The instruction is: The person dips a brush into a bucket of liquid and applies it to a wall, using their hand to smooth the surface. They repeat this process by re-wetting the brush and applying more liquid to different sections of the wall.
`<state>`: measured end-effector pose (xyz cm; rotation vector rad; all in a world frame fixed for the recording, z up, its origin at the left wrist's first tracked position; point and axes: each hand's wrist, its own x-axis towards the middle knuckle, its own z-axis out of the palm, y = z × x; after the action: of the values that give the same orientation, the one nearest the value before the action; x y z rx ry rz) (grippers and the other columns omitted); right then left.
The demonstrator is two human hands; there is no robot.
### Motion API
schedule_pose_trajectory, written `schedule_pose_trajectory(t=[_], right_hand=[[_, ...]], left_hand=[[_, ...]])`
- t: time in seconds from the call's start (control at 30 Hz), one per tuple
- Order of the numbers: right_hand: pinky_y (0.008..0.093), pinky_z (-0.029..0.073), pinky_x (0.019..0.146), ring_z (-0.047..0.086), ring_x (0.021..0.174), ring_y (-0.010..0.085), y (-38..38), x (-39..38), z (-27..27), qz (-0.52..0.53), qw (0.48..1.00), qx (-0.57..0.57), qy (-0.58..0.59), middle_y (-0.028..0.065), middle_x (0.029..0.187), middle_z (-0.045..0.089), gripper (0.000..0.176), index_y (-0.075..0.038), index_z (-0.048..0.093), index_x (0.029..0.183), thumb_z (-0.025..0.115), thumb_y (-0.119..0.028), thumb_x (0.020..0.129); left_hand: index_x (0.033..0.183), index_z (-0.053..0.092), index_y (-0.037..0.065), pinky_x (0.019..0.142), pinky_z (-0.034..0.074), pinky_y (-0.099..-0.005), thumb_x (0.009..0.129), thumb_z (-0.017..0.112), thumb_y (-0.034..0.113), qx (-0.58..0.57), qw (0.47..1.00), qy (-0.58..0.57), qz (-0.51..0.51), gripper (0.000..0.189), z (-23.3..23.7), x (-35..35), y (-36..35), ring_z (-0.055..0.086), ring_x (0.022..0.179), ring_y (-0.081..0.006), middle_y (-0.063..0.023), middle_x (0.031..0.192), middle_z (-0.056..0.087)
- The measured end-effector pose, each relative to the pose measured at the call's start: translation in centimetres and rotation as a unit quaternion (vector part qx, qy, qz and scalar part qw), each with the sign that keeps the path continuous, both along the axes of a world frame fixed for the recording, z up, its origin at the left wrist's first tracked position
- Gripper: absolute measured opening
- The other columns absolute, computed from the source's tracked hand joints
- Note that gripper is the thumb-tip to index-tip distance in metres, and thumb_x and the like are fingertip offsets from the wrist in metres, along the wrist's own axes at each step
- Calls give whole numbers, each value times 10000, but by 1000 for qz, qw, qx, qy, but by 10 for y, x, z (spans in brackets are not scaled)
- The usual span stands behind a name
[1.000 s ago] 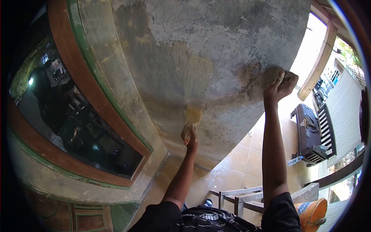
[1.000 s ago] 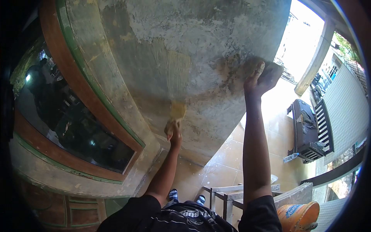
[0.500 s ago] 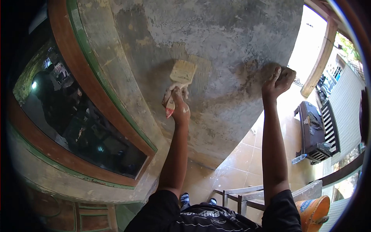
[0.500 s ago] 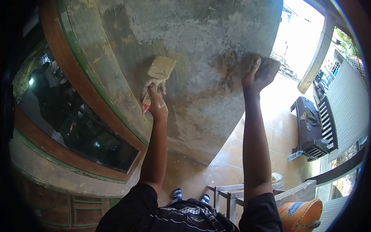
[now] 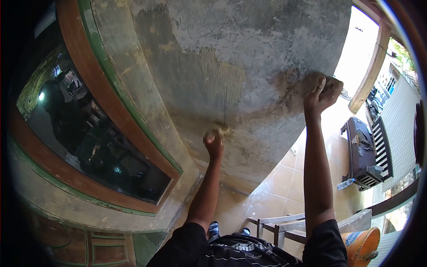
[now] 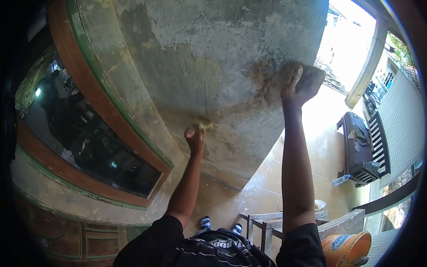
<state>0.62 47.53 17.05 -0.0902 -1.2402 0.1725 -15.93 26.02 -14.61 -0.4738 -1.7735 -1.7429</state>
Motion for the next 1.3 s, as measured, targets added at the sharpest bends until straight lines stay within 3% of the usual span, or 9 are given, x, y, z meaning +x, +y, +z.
schedule_pose_trajectory(t=[0.13, 0.2, 0.3, 0.4, 0.5, 0.67, 0.97, 1.13, 1.3], right_hand=[[305, 277, 580, 301, 632, 177, 3, 1, -2, 5, 1000, 0, -2, 46, 696, 307, 310, -22, 350, 717, 535, -229, 855], [309, 289, 593, 339, 654, 194, 6, 1, -4, 4, 1000, -6, -24, 69, 722, 337, 228, -10, 398, 752, 535, -169, 841], [313, 289, 595, 342, 657, 197, 7, 0, -4, 20, 1000, -8, -16, 73, 725, 336, 236, -9, 398, 754, 535, -180, 842], [313, 293, 600, 345, 659, 201, 7, 1, -6, 28, 999, -22, -31, 77, 728, 337, 237, -7, 400, 762, 536, -185, 840], [309, 296, 604, 345, 660, 200, 8, 2, -5, 10, 1000, -6, -27, 77, 728, 337, 238, -7, 396, 767, 535, -185, 840], [315, 302, 597, 346, 656, 204, 9, 1, -10, 17, 999, -21, -37, 78, 727, 337, 249, -8, 388, 766, 539, -193, 838], [336, 312, 581, 363, 648, 230, 8, 3, -4, 21, 999, -13, -35, 94, 728, 347, 247, -4, 386, 771, 533, -191, 838], [346, 317, 573, 372, 644, 237, 8, 4, -5, 13, 999, -15, -32, 99, 727, 350, 241, -2, 388, 776, 531, -185, 839], [344, 320, 574, 376, 645, 237, 7, 6, -4, 20, 999, -18, -37, 96, 721, 356, 243, -6, 394, 778, 532, -196, 840]], left_hand=[[970, 483, 41, 605, 454, -270, 863, 548, 157, 281, 928, -38, -242, 171, 166, 40, 0, 519, 681, -132, -43, 836, 527], [943, 550, 4, 622, 429, -315, 858, 525, 100, 142, 974, 164, -57, 131, 215, 46, 2, 526, 740, -210, -115, 923, 551], [915, 550, -2, 580, 413, -253, 875, 510, 99, 50, 977, 206, -14, 116, 200, 26, 37, 511, 712, -153, -84, 911, 536], [860, 560, 2, 575, 414, -231, 864, 526, 118, 439, 839, 44, -317, 121, 122, 56, 59, 510, 647, -131, -40, 743, 526], [823, 562, -17, 579, 441, -272, 846, 530, 87, 95, 994, 8, -53, 111, 39, 103, 27, 548, 659, -161, -70, 715, 561], [940, 554, -13, 657, 441, -354, 800, 562, 64, -200, 975, 66, 76, 160, 0, 105, 10, 550, 754, -298, -157, 876, 570], [1013, 476, -8, 690, 469, -271, 856, 557, 151, 176, 948, 54, -258, 238, 305, 51, -5, 521, 841, -152, -100, 1020, 509], [967, 513, -7, 726, 456, -255, 856, 567, 150, 313, 936, -65, -148, 199, 216, 43, 13, 520, 823, -163, -100, 1016, 516], [877, 515, -23, 628, 439, -289, 833, 610, 203, -7, 1000, -1, 16, 249, 35, 18, -19, 501, 807, -151, -81, 935, 499]])
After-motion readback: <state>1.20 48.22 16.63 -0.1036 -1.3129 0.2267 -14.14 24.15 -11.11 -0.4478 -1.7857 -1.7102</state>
